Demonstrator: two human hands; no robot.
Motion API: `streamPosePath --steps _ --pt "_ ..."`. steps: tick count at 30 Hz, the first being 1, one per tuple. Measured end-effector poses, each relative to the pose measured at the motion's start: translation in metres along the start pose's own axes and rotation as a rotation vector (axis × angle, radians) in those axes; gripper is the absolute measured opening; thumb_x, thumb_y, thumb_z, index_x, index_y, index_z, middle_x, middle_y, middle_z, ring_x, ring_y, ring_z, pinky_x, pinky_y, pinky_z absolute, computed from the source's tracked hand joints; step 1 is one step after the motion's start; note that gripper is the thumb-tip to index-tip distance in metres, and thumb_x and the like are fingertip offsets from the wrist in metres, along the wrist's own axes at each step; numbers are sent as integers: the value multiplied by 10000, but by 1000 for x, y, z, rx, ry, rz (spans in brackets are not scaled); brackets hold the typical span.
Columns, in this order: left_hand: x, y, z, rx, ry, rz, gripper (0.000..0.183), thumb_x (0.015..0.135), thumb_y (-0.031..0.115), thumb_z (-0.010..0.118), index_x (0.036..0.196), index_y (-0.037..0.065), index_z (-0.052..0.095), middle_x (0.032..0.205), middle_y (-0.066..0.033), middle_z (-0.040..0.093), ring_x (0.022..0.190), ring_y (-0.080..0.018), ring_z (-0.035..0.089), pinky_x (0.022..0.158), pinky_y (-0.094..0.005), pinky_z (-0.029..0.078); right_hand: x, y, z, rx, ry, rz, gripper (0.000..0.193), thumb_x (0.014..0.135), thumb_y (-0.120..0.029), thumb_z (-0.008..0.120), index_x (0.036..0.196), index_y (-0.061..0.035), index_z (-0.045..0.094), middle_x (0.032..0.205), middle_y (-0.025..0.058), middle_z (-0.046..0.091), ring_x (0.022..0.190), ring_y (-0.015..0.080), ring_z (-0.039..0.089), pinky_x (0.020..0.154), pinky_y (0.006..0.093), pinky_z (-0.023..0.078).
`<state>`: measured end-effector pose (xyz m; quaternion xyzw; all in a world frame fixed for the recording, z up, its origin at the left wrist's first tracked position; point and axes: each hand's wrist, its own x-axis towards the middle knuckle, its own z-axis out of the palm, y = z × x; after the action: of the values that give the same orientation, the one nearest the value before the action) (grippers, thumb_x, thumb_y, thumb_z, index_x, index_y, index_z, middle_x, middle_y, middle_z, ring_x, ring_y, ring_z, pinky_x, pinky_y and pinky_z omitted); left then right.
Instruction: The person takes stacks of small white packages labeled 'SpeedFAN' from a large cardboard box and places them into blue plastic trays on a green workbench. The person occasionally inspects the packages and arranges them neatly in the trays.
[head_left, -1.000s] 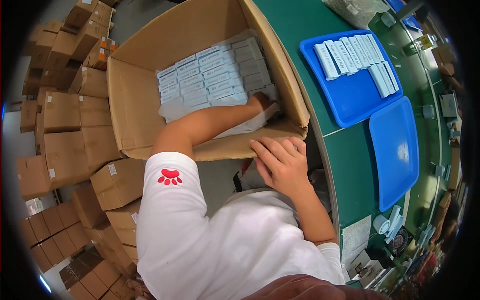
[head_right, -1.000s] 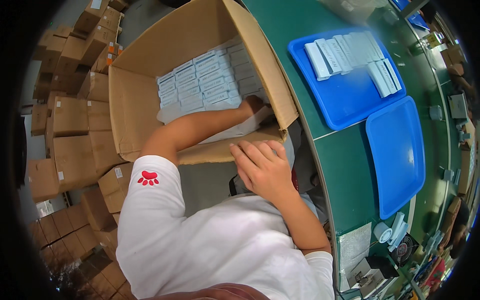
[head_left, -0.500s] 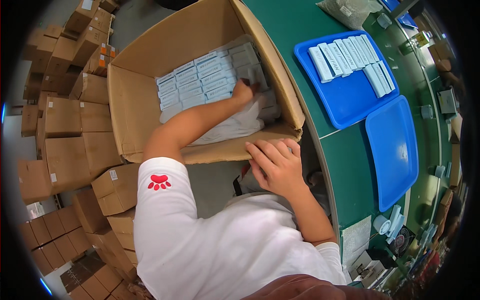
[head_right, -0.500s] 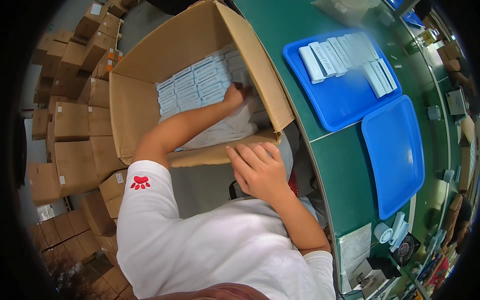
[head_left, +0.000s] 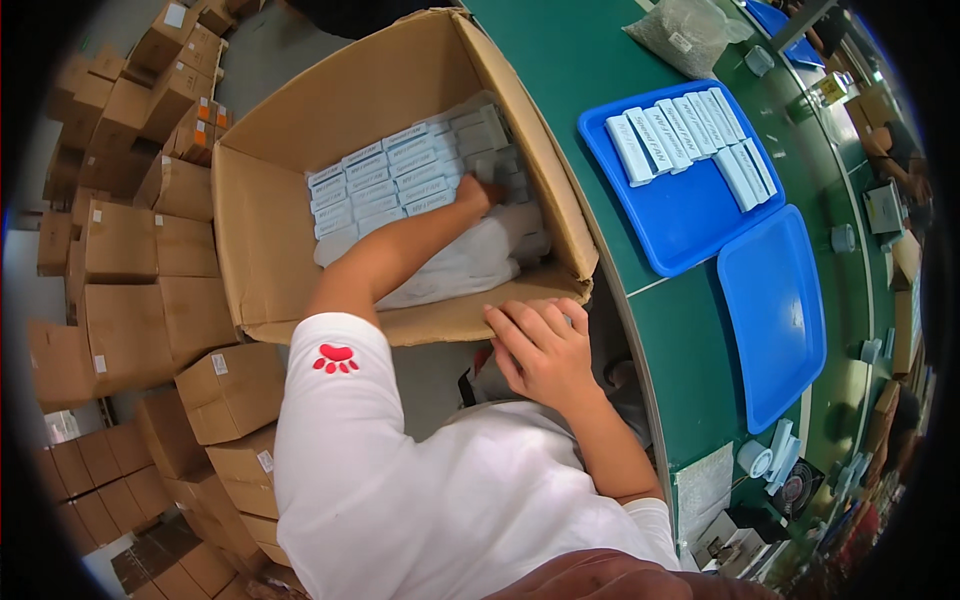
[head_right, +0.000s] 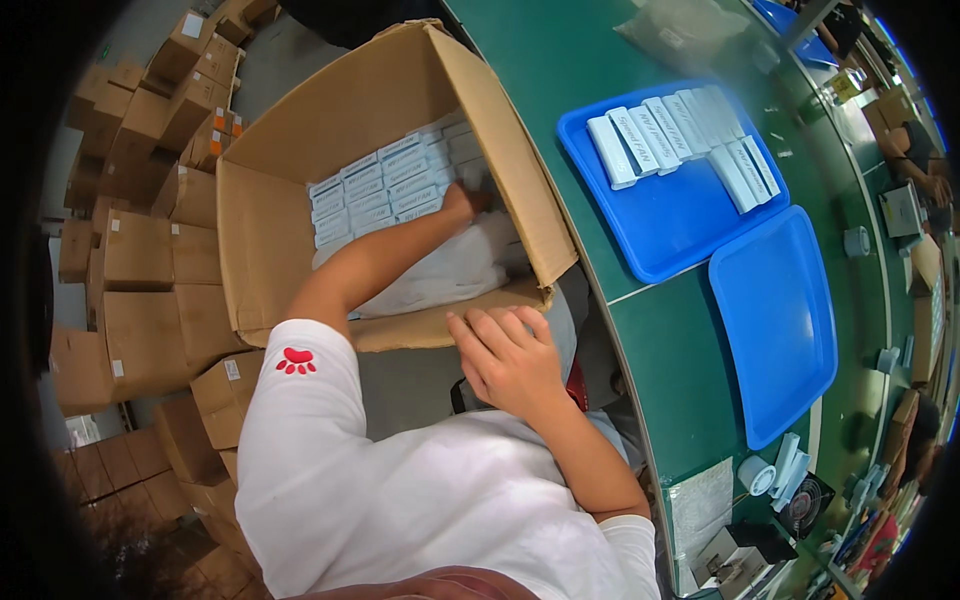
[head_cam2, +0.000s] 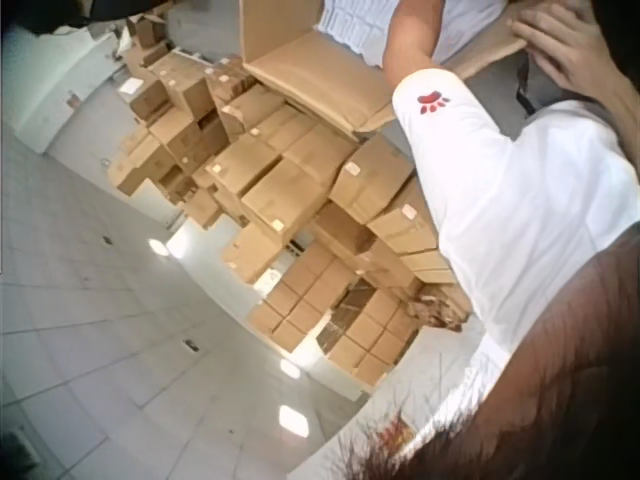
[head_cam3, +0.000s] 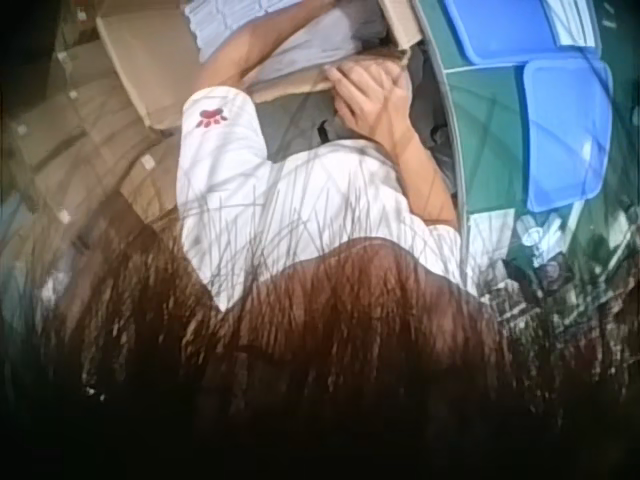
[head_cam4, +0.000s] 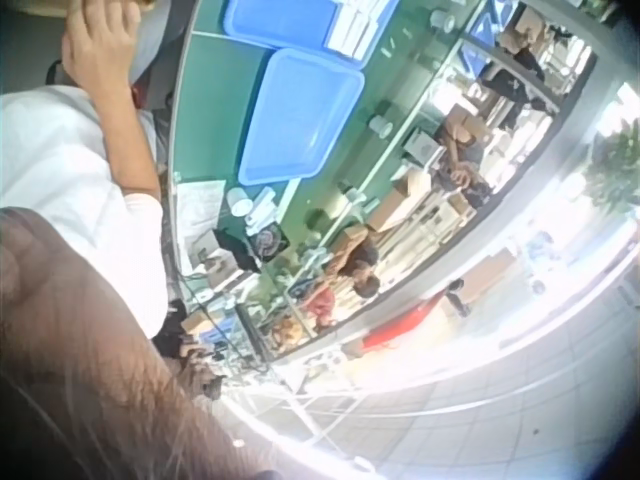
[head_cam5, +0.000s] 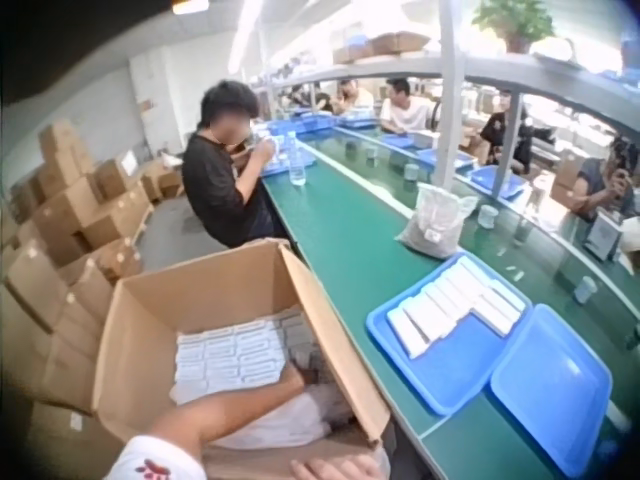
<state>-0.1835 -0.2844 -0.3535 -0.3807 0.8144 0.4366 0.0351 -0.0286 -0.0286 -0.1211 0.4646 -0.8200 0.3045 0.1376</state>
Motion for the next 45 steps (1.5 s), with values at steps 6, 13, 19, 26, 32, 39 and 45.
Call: streamPosePath --steps 6,13,19,26,32,39,45 --pt "49 1 -16 -419 69 45 428 844 261 743 1140 -40 676 1104 -199 736 1040 -326 697 895 -425 533 0 2 5 -6 42 14 402 771 -172 743 1172 -153 716 1097 -18 675 943 163 631 958 377 397" --pt "129 36 1 -393 -70 64 374 912 279 696 1158 1 654 1090 -151 730 997 -286 702 837 -411 563 -1 4 -1 51 83 -8 424 742 -136 694 1164 -96 687 1043 10 628 979 196 619 973 360 433" --pt "172 7 -6 -585 -422 4 329 971 294 655 1174 36 635 1077 -109 724 960 -253 707 787 -398 589 -11 7 12 47 187 -38 351 772 -180 686 1105 -72 665 1000 23 600 980 213 578 1010 377 418" --pt "176 -9 -39 -712 -691 -106 285 1032 327 606 1189 89 611 1065 -56 715 913 -202 711 725 -365 618 -14 10 26 47 264 -36 355 734 -184 723 1067 -88 649 982 28 579 995 217 565 1039 394 398" --pt "173 18 -50 -912 -1001 -89 455 1044 428 548 1320 67 568 1199 -111 672 1056 -258 674 872 -446 616 -15 8 27 78 302 -107 409 679 -200 759 1049 -87 627 1004 44 572 1016 240 561 1056 412 377" --pt "126 31 -63 -660 -476 99 466 1021 381 606 1338 40 584 1271 -110 673 1157 -285 643 1023 -478 538 -24 9 28 83 310 -127 389 699 -177 766 1041 -82 607 1011 80 571 1084 287 567 1123 461 351" --pt "109 15 -183 -673 -340 53 434 1025 234 553 1391 1 561 1346 -140 655 1216 -290 640 1067 -450 505 -25 2 14 92 240 -171 456 735 -178 742 1157 -68 606 1064 86 578 1103 281 562 1138 463 337"
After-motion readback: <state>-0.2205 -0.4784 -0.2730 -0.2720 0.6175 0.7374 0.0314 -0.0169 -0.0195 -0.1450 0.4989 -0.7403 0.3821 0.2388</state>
